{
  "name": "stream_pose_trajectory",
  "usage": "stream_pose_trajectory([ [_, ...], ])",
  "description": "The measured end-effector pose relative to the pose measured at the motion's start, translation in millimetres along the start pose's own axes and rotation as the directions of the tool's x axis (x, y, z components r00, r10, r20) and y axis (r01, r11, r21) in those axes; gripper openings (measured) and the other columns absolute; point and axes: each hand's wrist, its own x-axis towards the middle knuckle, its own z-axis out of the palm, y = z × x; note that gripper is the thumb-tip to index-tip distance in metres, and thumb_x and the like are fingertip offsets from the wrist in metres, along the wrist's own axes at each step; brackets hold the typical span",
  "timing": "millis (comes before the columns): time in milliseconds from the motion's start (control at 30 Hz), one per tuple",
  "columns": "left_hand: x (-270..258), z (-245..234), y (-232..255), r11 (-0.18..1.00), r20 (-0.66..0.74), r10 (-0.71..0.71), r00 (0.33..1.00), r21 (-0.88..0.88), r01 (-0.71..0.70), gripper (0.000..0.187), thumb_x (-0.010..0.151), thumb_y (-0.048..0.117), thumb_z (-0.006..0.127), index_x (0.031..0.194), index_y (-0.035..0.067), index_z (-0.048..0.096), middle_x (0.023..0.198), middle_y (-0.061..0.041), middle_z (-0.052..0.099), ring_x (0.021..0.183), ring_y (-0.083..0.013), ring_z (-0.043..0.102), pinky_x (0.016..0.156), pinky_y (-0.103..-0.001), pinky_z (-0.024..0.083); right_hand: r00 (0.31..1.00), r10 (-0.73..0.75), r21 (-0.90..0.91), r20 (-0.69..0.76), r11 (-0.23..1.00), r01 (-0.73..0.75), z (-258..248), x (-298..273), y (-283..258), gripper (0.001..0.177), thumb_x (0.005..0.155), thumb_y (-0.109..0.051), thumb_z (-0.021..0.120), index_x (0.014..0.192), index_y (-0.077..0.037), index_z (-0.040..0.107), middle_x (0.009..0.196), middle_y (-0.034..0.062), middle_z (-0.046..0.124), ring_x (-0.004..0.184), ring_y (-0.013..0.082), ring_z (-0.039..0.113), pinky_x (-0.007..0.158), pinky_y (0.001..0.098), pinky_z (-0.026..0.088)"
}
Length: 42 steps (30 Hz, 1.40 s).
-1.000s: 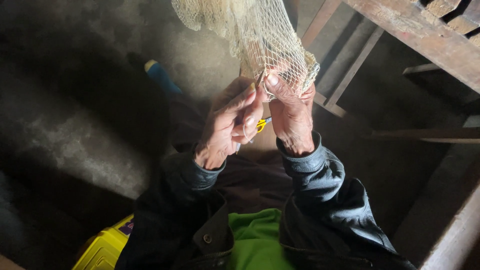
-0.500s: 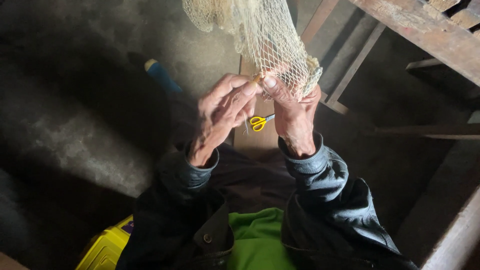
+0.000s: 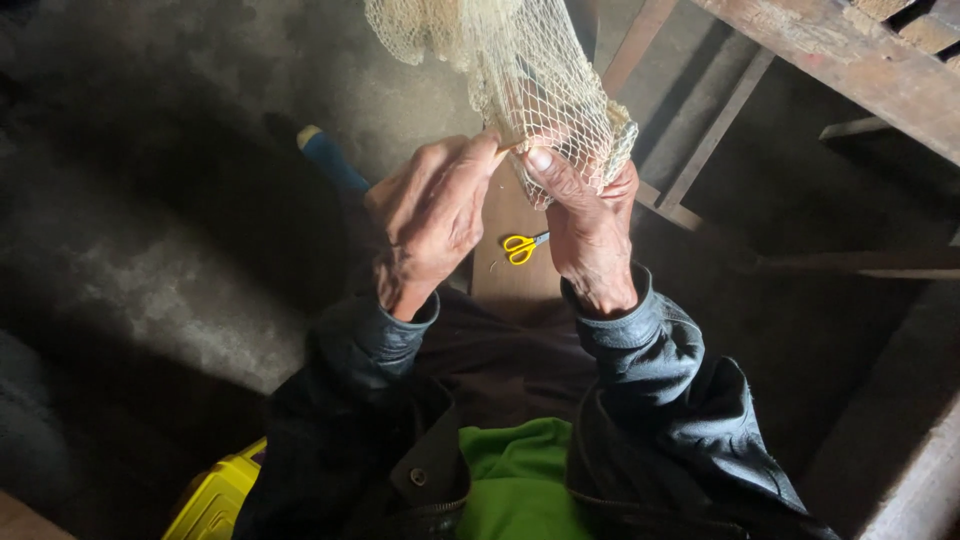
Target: Repairing a fine-mesh fishing net using a yellow shuttle tool to weave and knot the material.
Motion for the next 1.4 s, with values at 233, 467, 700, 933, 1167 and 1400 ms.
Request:
stream_pose_trajectory([
  [233, -28.1, 33.0, 5.1, 0.943, -0.114, -0.287, 0.951, -0.21, 0.259, 0.012, 0.101, 0.001, 0.067, 0.112, 0.0, 0.072, 0.086, -0.011, 0.066, 0.067, -0.024, 0.068, 0.06, -0.033, 0.058, 1.0, -0.016, 0.015, -0.013, 1.0, 0.016, -9.2, 0.0, 10.1, 0.019, 0.089, 0.004, 0.08, 0.102, -0.008, 0.073, 0.096, 0.0115, 0.075, 0.092, 0.0207, 0.076, 0.083, 0.0342, 0.062],
  [467, -27.8, 24.2, 18.7, 0.66, 0.071, -0.607, 0.792, -0.51, 0.552, 0.011, 0.107, 0.013, 0.064, 0.108, 0.003, 0.068, 0.079, -0.007, 0.058, 0.069, -0.0105, 0.056, 0.055, -0.027, 0.05, 1.0, -0.005, 0.018, 0.01, 1.0, 0.005, -34.2, 1.5, 27.9, 0.02, 0.088, 0.007, 0.078, 0.102, -0.005, 0.071, 0.094, 0.0143, 0.074, 0.091, 0.0237, 0.076, 0.084, 0.0379, 0.064],
  [700, -19.1, 0.8, 3.7, 0.284, 0.507, -0.581, 0.637, -0.607, 0.742, 0.018, 0.107, 0.017, 0.062, 0.109, 0.001, 0.068, 0.068, -0.008, 0.057, 0.05, -0.0075, 0.049, 0.042, -0.02, 0.042, 0.992, -0.095, -0.057, 0.081, 0.993, 0.1, -15.5, 1.8, 11.5, 0.017, 0.088, 0.01, 0.077, 0.094, -0.004, 0.069, 0.089, 0.0134, 0.07, 0.09, 0.0224, 0.076, 0.085, 0.0393, 0.064],
  [933, -15.2, 6.2, 4.9, -0.145, 0.643, -0.598, 0.479, -0.674, 0.724, 0.014, 0.103, 0.012, 0.066, 0.099, -0.001, 0.068, 0.059, -0.007, 0.054, 0.035, -0.0036, 0.042, 0.029, -0.018, 0.034, 0.987, -0.149, -0.065, 0.063, 0.986, 0.153, -20.9, -1.4, 19.8, 0.022, 0.087, 0.011, 0.077, 0.082, -0.004, 0.061, 0.08, 0.0122, 0.067, 0.079, 0.0139, 0.069, 0.082, 0.0373, 0.062],
  [1167, -35.9, 18.9, -8.6, -0.717, 0.856, -0.344, 0.386, -0.505, 0.481, 0.01, 0.106, 0.005, 0.051, 0.104, -0.004, 0.056, 0.064, 0.0, 0.041, 0.039, 0.0017, 0.031, 0.029, -0.013, 0.026, 0.979, -0.185, -0.102, 0.086, 0.976, 0.194, -24.9, 0.1, 19.4, 0.017, 0.089, 0.01, 0.076, 0.094, -0.004, 0.069, 0.091, 0.0141, 0.071, 0.09, 0.016, 0.069, 0.088, 0.0396, 0.059],
  [1400, -48.0, 25.4, -11.9, -0.896, 0.863, -0.18, 0.472, -0.342, 0.284, 0.021, 0.104, 0.003, 0.049, 0.121, -0.008, 0.057, 0.075, -0.002, 0.045, 0.047, 0.001, 0.032, 0.033, -0.013, 0.025, 0.99, -0.125, -0.033, 0.069, 0.991, 0.128, -26.7, 0.7, 17.5, 0.014, 0.09, 0.009, 0.074, 0.094, -0.003, 0.068, 0.083, 0.0159, 0.07, 0.083, 0.0207, 0.073, 0.083, 0.0371, 0.062],
])
